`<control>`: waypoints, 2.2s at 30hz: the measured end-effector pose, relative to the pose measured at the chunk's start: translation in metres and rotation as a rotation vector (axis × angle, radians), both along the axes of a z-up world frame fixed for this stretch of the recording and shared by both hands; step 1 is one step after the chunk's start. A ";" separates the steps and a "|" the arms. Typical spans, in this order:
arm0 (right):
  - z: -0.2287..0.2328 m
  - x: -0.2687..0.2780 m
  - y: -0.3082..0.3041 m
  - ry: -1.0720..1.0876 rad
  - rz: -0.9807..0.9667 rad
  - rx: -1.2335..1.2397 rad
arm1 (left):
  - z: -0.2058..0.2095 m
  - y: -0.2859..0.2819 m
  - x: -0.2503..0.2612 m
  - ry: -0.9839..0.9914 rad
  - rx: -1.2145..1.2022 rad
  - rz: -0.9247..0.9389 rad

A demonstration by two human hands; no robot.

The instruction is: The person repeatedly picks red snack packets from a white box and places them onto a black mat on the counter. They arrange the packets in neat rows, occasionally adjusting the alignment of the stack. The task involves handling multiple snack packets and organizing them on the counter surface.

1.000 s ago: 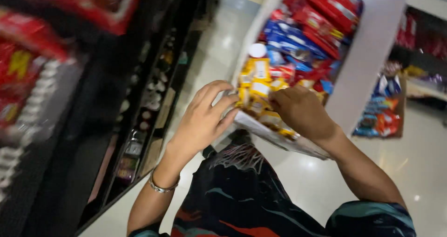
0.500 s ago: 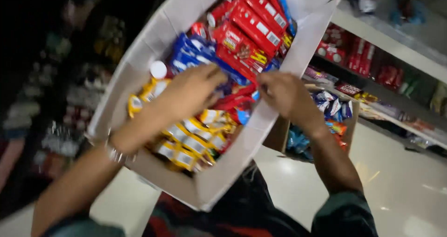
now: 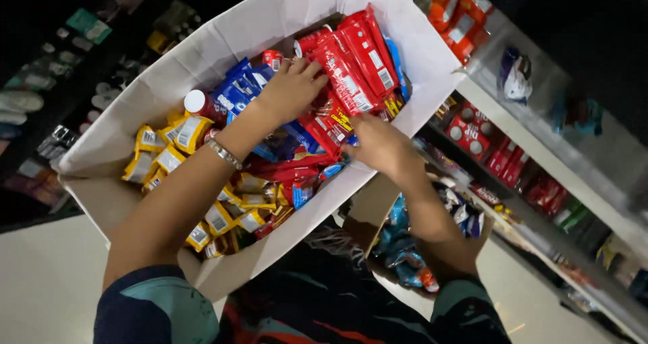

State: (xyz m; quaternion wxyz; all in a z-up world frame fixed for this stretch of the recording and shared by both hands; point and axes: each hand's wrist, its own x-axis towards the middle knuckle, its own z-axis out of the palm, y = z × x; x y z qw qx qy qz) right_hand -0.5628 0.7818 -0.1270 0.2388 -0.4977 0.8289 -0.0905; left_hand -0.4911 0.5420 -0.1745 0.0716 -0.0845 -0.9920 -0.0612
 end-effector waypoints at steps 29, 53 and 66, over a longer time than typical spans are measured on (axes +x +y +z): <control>0.145 0.211 -0.158 0.409 0.583 -0.774 | 0.178 -0.075 0.381 0.483 -0.119 0.344; 0.176 0.338 -0.522 0.452 0.993 -0.875 | 0.186 -0.318 0.549 0.671 0.166 0.697; 0.135 0.287 -0.708 0.395 1.043 -0.792 | 0.169 -0.476 0.494 0.608 0.169 0.893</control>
